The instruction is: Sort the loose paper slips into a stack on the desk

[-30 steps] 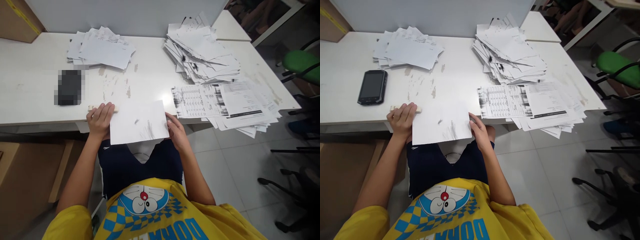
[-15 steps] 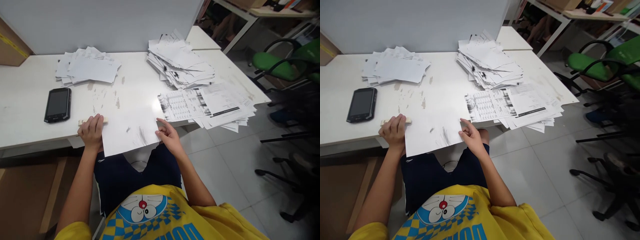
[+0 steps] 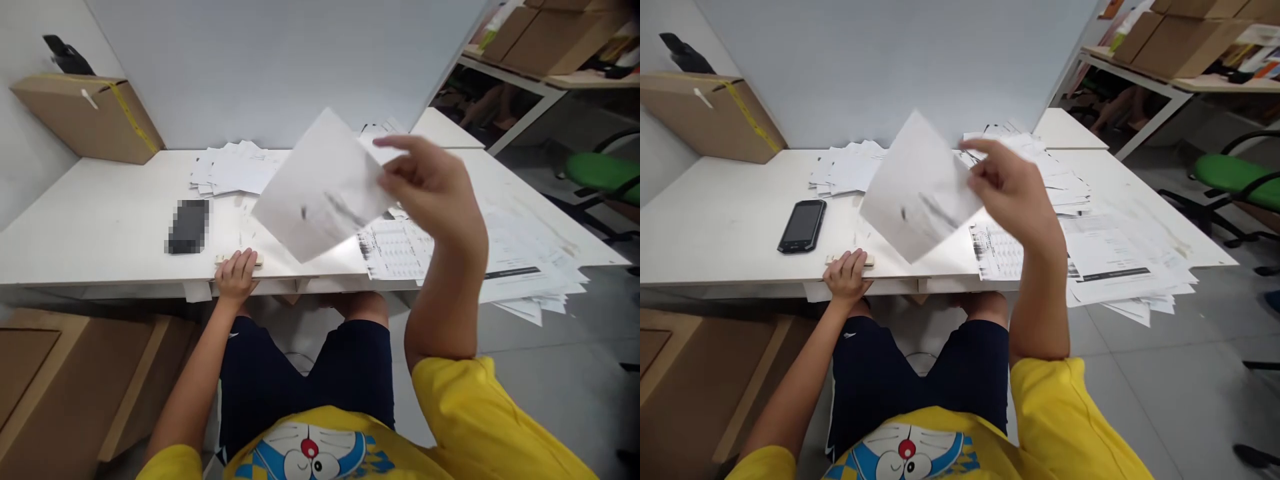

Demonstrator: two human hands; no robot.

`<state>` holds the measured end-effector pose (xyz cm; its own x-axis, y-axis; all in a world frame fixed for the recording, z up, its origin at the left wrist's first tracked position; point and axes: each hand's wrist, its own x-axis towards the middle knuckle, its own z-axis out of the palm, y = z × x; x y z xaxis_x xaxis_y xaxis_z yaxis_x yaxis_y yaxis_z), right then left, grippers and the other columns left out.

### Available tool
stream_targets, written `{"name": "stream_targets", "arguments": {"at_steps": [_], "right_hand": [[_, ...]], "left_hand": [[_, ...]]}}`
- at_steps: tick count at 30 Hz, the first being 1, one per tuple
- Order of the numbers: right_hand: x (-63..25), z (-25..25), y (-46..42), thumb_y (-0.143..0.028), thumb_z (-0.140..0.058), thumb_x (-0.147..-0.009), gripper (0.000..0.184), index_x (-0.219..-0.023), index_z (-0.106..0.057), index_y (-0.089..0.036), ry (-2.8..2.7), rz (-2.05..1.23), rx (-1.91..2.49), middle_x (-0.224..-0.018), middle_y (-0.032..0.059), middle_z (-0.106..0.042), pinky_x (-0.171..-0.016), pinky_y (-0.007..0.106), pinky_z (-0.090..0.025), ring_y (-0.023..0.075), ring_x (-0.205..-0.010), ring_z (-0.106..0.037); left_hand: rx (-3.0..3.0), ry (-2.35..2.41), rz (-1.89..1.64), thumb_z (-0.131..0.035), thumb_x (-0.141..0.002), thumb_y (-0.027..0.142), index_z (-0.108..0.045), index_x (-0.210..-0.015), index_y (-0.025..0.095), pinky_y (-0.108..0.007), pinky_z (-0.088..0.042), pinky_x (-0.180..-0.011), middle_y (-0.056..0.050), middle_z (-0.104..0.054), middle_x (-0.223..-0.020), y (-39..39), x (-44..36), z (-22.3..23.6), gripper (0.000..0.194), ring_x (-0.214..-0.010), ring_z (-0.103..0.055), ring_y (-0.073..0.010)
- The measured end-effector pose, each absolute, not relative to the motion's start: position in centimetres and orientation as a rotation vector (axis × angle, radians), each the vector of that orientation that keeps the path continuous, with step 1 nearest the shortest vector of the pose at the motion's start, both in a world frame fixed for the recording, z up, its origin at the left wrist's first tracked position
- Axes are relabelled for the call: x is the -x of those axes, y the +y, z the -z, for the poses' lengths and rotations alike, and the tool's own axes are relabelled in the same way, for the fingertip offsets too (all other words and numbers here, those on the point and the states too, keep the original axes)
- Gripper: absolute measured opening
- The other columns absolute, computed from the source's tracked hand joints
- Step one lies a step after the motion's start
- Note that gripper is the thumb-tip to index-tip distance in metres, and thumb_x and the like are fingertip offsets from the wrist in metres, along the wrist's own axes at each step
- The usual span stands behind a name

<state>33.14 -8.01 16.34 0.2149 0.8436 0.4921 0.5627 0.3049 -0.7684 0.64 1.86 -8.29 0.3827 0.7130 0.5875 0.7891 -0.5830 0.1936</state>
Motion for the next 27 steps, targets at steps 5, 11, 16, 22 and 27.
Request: {"name": "stream_targets", "arguments": {"at_steps": [5,11,16,22,27], "right_hand": [[-31.2,-14.1,6.5,-0.003,-0.047,-0.084,0.046,-0.128,-0.053,-0.016,-1.175,-0.558,1.368,-0.091,0.0007,-0.067,-0.071,0.028,-0.054,0.0114,-0.076,-0.064],[-27.1,-7.8,14.9,-0.011,-0.039,-0.093,0.041,-0.130,-0.040,0.004,-1.320,-0.508,1.861,-0.121,0.0186,-0.062,-0.098,0.036,-0.048,0.0230,-0.110,-0.063],[-29.7,-6.7,6.5,-0.025,-0.054,-0.093,0.041,-0.130,-0.050,-0.006,-1.695,-0.126,1.970,-0.133,0.0233,-0.057,-0.103,0.053,-0.043,0.0380,-0.123,-0.053],[-37.2,-3.8,-12.1,-0.049,-0.057,-0.091,0.065,-0.145,-0.044,-0.016,-1.977,-0.009,2.209,-0.149,0.0205,-0.048,-0.105,0.057,-0.039,0.0420,-0.137,-0.042],[-40.0,0.5,-19.1,-0.035,-0.050,-0.096,0.047,-0.141,-0.051,-0.021,-1.962,0.140,2.274,-0.150,0.0149,-0.052,-0.102,0.050,-0.041,0.0347,-0.133,-0.050]], "left_hand": [[2.498,-1.345,1.023,-0.043,-0.086,0.075,-0.064,-0.130,0.035,-0.055,-0.040,-0.099,-0.011,-0.071,-0.125,2.2,-0.4,8.4,0.063,-0.118,-0.065,-0.0341],[2.459,-1.195,1.191,-0.051,-0.083,0.075,-0.064,-0.127,0.035,-0.051,-0.036,-0.105,-0.011,-0.073,-0.121,3.4,0.1,9.0,0.060,-0.116,-0.066,-0.0329],[2.530,-1.345,1.335,-0.054,-0.075,0.082,-0.069,-0.115,0.027,-0.055,-0.027,-0.109,-0.017,-0.073,-0.117,4.1,-0.4,9.4,0.070,-0.120,-0.061,-0.0381],[2.606,-1.514,1.364,-0.057,-0.074,0.080,-0.068,-0.110,0.025,-0.057,-0.025,-0.111,-0.019,-0.068,-0.124,4.3,-0.9,9.7,0.066,-0.131,-0.052,-0.0398],[2.522,-1.487,1.299,-0.066,-0.076,0.064,-0.067,-0.119,0.024,-0.059,-0.018,-0.113,-0.020,-0.066,-0.129,3.4,-1.6,8.4,0.059,-0.134,-0.048,-0.0415]]}}
